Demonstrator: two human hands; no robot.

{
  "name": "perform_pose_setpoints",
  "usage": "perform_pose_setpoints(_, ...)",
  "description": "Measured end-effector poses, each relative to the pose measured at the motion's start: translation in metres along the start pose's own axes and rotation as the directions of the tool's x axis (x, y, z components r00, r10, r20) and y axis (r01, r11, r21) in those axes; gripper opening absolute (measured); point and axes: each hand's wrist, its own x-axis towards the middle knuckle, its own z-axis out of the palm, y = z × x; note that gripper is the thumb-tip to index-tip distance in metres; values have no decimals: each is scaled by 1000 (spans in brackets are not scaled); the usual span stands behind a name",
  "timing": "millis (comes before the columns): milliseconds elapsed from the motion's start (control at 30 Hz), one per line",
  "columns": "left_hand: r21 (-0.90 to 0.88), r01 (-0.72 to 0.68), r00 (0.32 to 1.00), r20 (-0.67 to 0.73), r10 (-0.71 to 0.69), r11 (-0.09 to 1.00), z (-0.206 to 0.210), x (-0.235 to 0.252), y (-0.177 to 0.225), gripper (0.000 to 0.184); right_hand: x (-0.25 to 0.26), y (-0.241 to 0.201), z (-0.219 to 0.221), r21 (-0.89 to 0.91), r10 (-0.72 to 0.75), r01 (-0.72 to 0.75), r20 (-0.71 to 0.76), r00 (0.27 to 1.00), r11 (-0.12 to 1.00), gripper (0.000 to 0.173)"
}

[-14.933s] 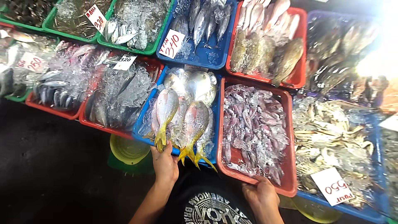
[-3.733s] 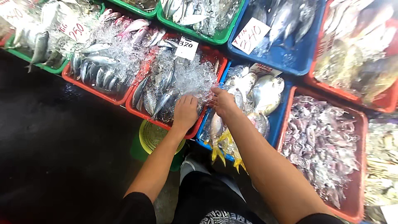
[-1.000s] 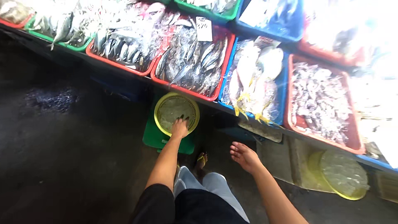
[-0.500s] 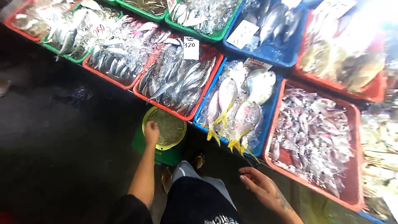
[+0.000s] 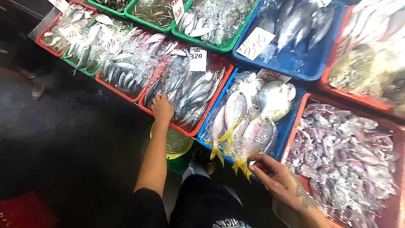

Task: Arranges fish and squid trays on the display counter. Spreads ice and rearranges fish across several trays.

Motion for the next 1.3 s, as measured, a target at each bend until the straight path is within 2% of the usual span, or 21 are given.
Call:
perform_pose_setpoints(100,3,-32,999,20,32,999,4,-10,1,39,10,-6,14,-95,50,-54,-46,998,994,37)
perform_pose_setpoints(167,-32,-20,1000,-2,20,999,7,-10,-4,40,45,-29,36,-228,-10,13,15,1000,974,38)
perform_pose_setpoints(233,-70,-21,996,-82,15,997,9,-6,-10,40,94,-54,67,-343,-98,133,117,988,930,45)
perform_pose_setpoints(333,-70,-70,981,-183,57,995,10,13,-22,42,167,-80,125,-553,-139,228,197,970,802,61)
perform_pose_setpoints(433,-85,-101,978,-192,83,991,0,25,-29,46,218,-87,174,-710,-97,291,301,949,642,73)
perform_pose_setpoints(500,-126,-128,985,-128,112,984,-8,16,-31,43,236,-91,189,-758,-74,312,331,941,572,70)
perform_pose_setpoints(600,-212,-136,977,131,166,968,-22,-12,-28,52,249,-99,186,-762,-80,324,340,937,561,57)
perform_pose_setpoints(667,-193,-97,947,284,150,976,-20,-28,-24,79,256,-94,176,-735,-111,318,317,942,599,56)
perform_pose_setpoints(733,-118,-40,921,380,82,992,-16,-33,-13,101,266,-91,166,-668,-100,267,278,955,695,64)
perform_pose_setpoints(833,-77,51,944,329,-23,996,-1,-33,7,113,276,-97,160,-590,37,113,235,971,799,85)
perform_pose_setpoints(900,-77,74,948,315,-47,994,5,-29,17,113,281,-103,158,-545,147,3,232,962,839,89)
perform_pose_setpoints(1000,-177,58,939,345,6,982,2,-16,14,98,294,-96,149,-414,194,-70,265,945,907,82)
perform_pose_setpoints(1133,-319,-40,908,383,167,947,-10,1,-7,61,298,-85,135,-136,213,-176,332,919,975,71)
perform_pose_setpoints(1233,-352,-125,916,319,244,928,-13,0,-17,44,290,-84,130,120,286,-355,386,877,927,55)
perform_pose_setpoints(1300,-340,-163,922,280,266,926,-15,-2,-21,35,287,-80,125,232,294,-401,388,874,886,49)
